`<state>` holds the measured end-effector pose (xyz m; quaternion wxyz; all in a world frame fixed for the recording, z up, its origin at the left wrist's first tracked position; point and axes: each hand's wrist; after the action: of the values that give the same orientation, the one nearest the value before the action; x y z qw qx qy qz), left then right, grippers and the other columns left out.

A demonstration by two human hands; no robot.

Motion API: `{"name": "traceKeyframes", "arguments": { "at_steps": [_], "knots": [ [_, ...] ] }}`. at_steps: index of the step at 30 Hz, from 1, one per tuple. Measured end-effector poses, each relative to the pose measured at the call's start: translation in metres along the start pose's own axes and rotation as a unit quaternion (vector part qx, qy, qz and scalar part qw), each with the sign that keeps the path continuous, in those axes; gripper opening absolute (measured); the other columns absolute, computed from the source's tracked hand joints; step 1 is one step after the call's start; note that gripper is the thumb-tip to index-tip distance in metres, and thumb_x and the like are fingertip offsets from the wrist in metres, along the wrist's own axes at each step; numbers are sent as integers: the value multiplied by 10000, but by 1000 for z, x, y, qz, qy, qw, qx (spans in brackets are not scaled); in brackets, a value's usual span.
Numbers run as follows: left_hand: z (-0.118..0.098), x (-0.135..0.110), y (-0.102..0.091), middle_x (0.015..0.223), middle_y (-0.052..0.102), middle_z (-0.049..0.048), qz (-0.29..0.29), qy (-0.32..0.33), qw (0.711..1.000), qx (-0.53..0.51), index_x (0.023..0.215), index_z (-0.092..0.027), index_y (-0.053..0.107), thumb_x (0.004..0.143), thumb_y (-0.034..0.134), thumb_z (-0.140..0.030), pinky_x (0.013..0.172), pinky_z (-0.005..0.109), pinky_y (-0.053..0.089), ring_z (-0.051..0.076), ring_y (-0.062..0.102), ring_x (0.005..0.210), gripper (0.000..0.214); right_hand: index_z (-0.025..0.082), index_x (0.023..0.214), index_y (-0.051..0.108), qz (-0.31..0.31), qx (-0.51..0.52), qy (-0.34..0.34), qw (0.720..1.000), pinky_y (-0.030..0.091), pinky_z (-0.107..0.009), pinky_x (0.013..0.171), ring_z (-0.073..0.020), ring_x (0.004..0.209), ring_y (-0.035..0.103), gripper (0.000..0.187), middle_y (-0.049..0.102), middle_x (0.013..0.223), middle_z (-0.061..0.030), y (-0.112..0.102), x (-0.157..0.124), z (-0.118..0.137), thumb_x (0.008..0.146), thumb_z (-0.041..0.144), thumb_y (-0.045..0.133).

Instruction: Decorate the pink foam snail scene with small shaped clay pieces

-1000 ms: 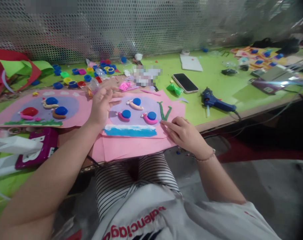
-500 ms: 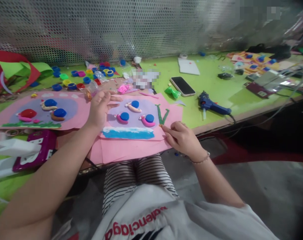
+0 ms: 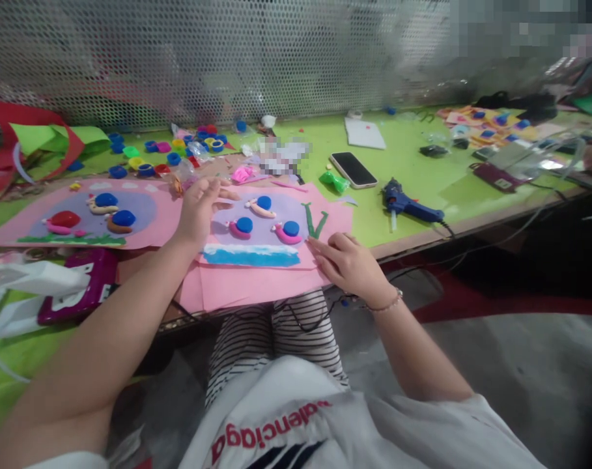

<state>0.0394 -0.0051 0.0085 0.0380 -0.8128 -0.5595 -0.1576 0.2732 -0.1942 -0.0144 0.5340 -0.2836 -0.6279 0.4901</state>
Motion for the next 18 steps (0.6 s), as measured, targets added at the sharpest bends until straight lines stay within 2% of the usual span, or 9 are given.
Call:
{"name": "traceKeyframes", "arguments": {
  "at_steps": [7,18],
  "knots": [
    [2,4,-5,676,651,39,-25,2,1000,9,795,-183,585,733,583,-565,606,262,481,167,645,685,387,117,1162,592,2,2,-7,1000,443,-357,727,-198,750,487,366,502,803,-86,2,0,-2,894,274,399],
    [3,5,-5,641,647,18,-4,8,1000,-2,785,-196,591,742,585,-552,575,238,479,147,643,652,358,106,1119,628,-45,-10,-9,999,462,-337,700,-181,705,482,351,487,753,-70,7,-2,-2,875,261,428]
  ]
}}
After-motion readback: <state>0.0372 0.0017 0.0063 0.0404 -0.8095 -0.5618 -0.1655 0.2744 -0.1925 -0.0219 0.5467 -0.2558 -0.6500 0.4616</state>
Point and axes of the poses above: each hand's wrist, its own x-axis towards the middle knuckle, its own y-axis out of the palm, z = x × y
